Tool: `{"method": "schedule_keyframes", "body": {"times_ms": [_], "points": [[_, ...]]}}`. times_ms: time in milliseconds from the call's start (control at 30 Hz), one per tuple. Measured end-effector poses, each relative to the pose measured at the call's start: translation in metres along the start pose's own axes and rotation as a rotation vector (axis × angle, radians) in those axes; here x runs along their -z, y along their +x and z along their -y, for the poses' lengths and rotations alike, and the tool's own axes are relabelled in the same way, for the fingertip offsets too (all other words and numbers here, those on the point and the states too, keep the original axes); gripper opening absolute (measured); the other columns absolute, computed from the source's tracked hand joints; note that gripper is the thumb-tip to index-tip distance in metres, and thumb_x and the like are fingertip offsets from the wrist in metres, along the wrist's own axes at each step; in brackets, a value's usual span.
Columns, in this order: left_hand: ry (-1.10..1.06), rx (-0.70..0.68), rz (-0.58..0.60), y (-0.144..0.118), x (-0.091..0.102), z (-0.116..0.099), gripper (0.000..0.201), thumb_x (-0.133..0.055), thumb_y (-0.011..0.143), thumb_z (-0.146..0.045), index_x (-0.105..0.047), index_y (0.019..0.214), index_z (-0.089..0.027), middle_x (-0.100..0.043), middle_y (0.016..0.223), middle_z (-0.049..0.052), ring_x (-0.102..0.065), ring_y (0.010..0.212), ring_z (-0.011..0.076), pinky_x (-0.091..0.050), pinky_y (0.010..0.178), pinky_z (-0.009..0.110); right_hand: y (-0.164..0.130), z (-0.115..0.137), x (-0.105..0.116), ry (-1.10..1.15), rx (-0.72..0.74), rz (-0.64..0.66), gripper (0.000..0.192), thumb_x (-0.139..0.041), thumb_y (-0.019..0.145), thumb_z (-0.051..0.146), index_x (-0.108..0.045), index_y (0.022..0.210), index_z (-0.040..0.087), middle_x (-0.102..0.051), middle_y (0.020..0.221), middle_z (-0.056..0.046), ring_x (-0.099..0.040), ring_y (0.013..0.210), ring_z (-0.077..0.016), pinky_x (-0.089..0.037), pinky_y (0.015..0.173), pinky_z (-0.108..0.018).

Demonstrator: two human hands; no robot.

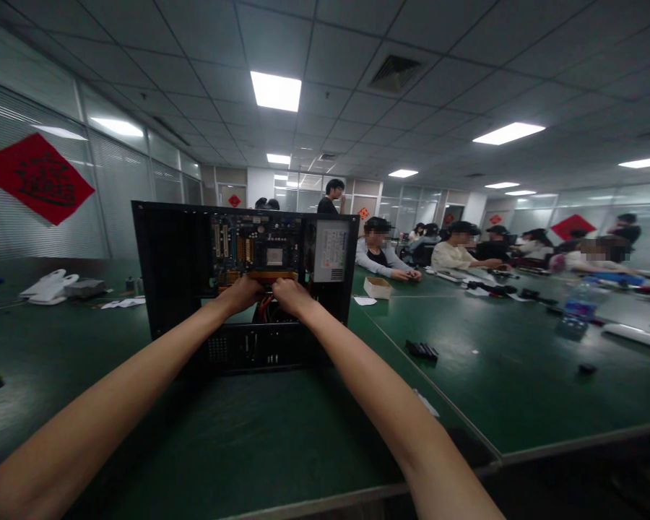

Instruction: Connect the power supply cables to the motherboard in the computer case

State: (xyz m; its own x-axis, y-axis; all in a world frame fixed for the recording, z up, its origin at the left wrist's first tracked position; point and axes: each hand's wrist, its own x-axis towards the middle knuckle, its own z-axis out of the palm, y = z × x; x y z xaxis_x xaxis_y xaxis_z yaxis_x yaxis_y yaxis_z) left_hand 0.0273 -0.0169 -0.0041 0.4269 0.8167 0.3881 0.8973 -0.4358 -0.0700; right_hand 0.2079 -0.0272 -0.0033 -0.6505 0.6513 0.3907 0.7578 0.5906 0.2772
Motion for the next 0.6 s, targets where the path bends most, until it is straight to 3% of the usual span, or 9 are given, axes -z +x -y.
{"method": "schedule_keyframes", "body": {"times_ms": [233, 600], "points": [[0.002, 0.013, 0.008, -0.0014, 0.0026, -0.0009, 0.025, -0.057, 0.085, -0.022, -0.076, 0.101, -0.018, -0.073, 0.102, 0.015, -0.067, 0.099, 0.0280, -0.051, 0.087, 0.034, 0.0027, 0.0027, 0.0013, 0.015, 0.003, 0.009, 0.032, -0.039, 0.090, 0.003, -0.059, 0.115, 0.007, -0.061, 0.116, -0.021, -0.061, 0.109, -0.0261, -0.050, 0.090, -0.033], [-0.051, -0.021, -0.024, -0.0048, -0.0003, 0.0034, 0.023, -0.058, 0.084, -0.024, -0.076, 0.096, -0.017, -0.074, 0.094, 0.011, -0.068, 0.090, 0.0239, -0.050, 0.077, 0.028, 0.0085, 0.0008, -0.0076, 0.037, -0.023, 0.022, 0.032, -0.042, 0.091, 0.008, -0.062, 0.116, 0.008, -0.061, 0.119, -0.022, -0.061, 0.112, -0.0282, -0.049, 0.093, -0.036]]}}
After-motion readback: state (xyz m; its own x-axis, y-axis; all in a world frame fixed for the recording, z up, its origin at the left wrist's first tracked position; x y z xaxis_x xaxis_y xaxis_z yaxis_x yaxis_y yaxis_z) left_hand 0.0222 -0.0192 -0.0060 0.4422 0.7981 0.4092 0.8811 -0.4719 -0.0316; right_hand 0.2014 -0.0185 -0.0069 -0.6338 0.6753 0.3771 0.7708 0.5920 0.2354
